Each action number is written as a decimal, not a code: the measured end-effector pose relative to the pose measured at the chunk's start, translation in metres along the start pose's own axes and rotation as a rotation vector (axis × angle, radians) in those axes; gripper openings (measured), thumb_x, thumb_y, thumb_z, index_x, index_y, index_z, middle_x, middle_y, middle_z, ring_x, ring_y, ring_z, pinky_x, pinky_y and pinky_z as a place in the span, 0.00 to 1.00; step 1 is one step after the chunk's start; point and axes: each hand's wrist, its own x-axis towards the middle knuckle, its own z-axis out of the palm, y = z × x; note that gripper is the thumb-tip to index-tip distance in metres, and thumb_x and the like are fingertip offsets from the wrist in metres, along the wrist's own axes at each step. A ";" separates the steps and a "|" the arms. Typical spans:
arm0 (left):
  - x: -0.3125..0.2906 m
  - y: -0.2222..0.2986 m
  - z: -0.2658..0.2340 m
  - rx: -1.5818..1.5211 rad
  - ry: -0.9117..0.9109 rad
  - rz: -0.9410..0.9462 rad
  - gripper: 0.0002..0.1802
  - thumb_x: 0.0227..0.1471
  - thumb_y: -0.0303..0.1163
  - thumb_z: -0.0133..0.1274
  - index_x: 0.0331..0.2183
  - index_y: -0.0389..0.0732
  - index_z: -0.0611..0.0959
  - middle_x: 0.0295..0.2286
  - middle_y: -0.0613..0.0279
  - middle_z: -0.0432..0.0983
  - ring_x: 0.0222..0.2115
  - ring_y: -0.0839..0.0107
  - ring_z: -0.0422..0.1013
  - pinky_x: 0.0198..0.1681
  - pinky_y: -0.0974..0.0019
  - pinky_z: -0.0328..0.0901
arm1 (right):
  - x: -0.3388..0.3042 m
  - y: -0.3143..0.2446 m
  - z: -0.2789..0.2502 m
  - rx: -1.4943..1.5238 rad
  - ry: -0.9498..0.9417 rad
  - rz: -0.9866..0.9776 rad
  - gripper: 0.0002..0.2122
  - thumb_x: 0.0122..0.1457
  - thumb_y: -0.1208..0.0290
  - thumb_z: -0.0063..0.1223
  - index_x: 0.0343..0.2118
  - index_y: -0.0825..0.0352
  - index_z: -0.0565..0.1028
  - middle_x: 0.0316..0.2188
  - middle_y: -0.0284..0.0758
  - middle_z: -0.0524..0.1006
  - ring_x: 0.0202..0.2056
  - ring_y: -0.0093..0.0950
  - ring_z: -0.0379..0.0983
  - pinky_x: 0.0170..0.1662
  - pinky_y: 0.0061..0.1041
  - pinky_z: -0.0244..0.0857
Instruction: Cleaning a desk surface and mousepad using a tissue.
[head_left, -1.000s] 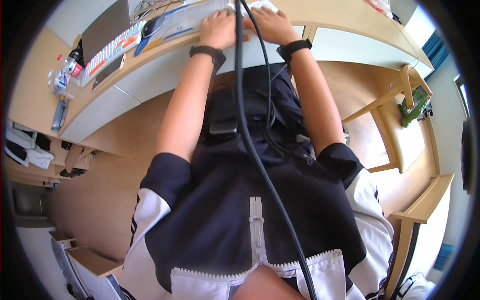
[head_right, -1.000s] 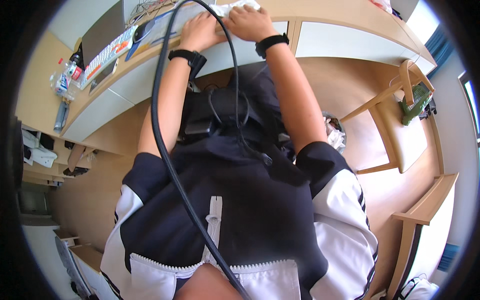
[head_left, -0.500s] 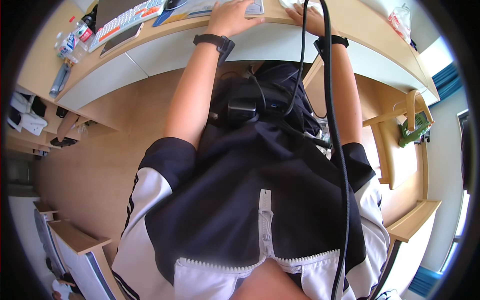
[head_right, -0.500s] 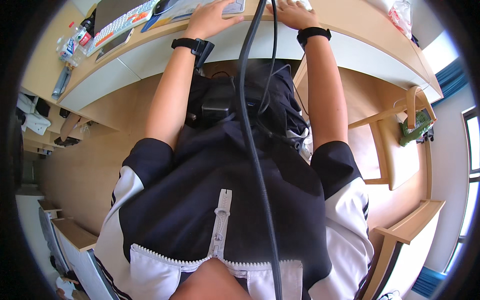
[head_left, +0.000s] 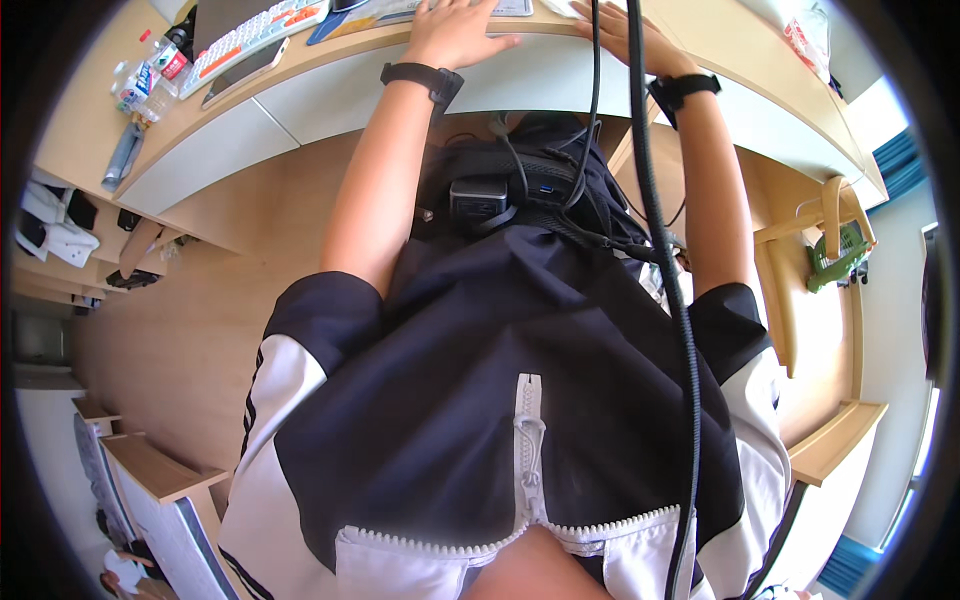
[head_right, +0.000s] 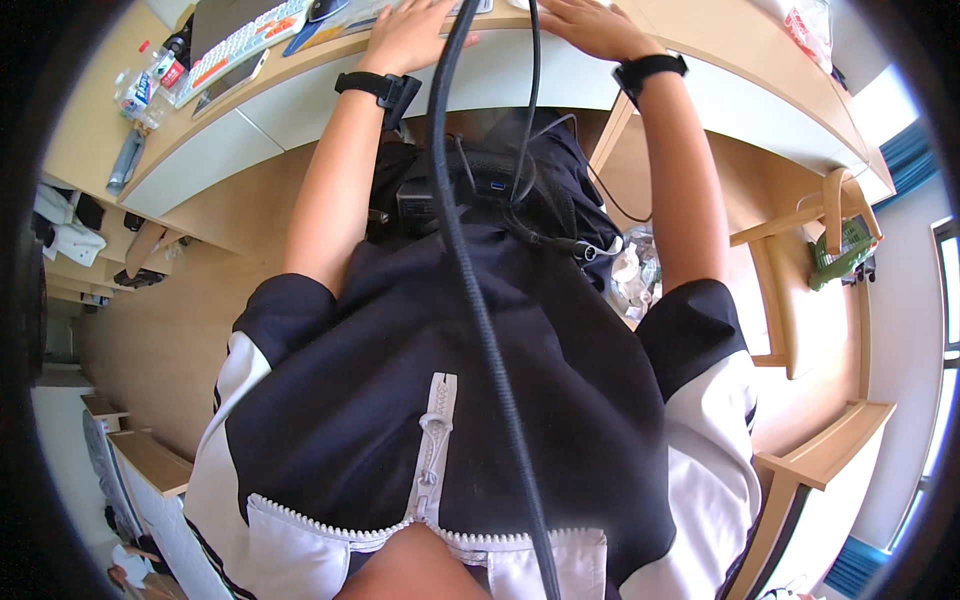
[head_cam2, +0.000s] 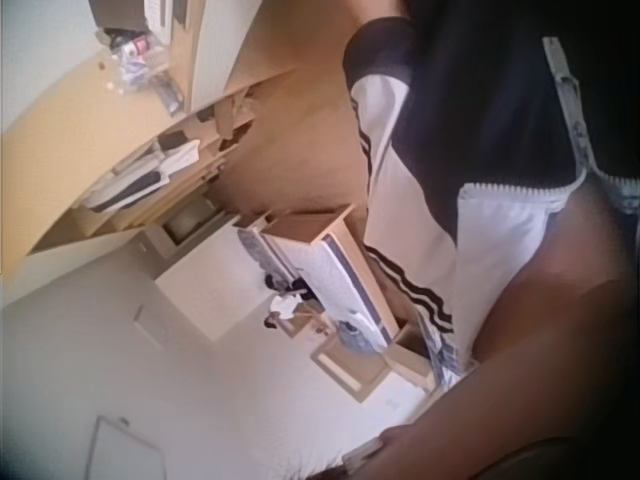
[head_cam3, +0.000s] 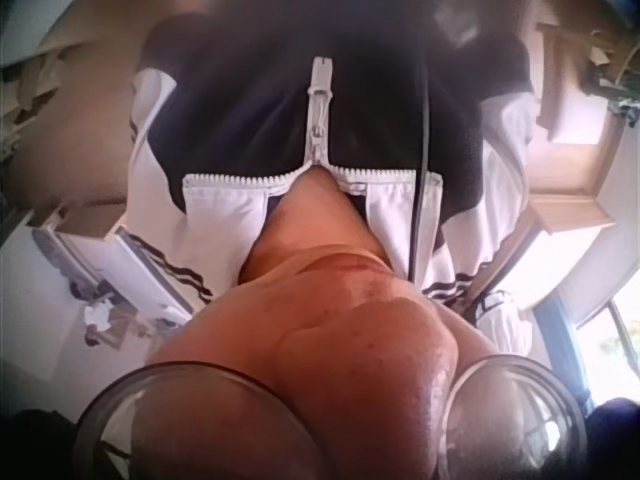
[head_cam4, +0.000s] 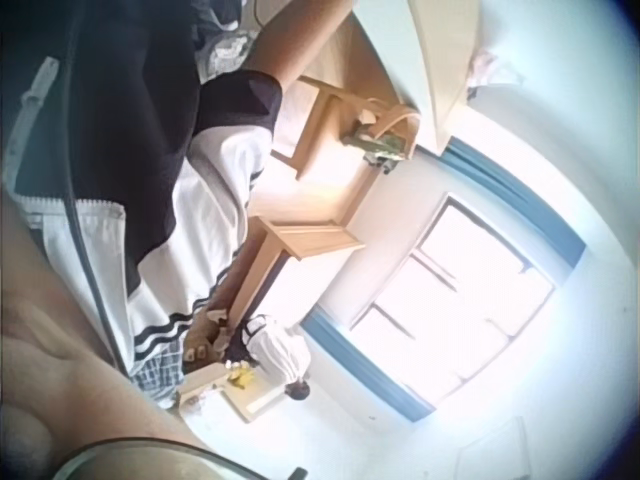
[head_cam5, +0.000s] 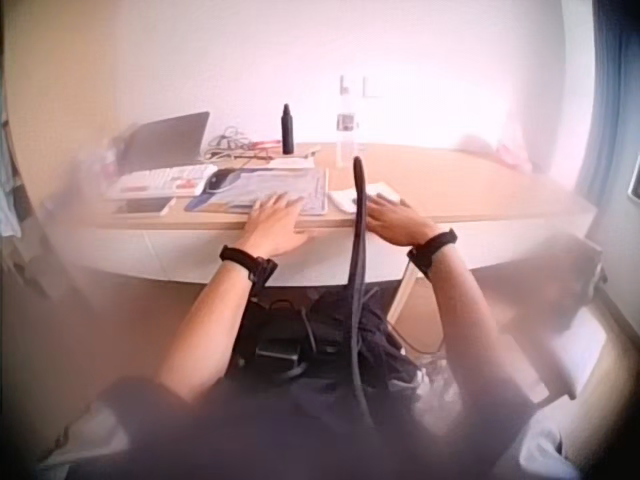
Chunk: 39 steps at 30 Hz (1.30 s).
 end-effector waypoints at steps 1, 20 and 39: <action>0.006 -0.002 0.002 -0.013 -0.018 0.026 0.47 0.53 0.63 0.56 0.65 0.44 0.69 0.63 0.44 0.63 0.66 0.47 0.56 0.68 0.40 0.48 | -0.006 0.027 0.008 -0.119 -0.016 -0.087 0.21 0.74 0.57 0.33 0.65 0.58 0.67 0.69 0.43 0.62 0.69 0.51 0.55 0.71 0.46 0.49; 0.017 -0.039 -0.004 -0.259 -0.139 0.377 0.46 0.59 0.58 0.54 0.66 0.36 0.65 0.66 0.44 0.58 0.67 0.50 0.55 0.70 0.54 0.50 | 0.009 0.078 0.006 -0.275 -0.181 -0.053 0.20 0.74 0.64 0.32 0.65 0.62 0.63 0.70 0.49 0.57 0.71 0.50 0.50 0.71 0.46 0.49; 0.010 -0.032 0.027 -0.076 0.277 0.115 0.34 0.57 0.59 0.52 0.57 0.48 0.79 0.57 0.52 0.73 0.60 0.53 0.67 0.62 0.43 0.58 | -0.022 0.096 0.009 0.047 -0.049 0.417 0.36 0.65 0.28 0.27 0.72 0.40 0.56 0.75 0.31 0.51 0.75 0.37 0.41 0.72 0.58 0.32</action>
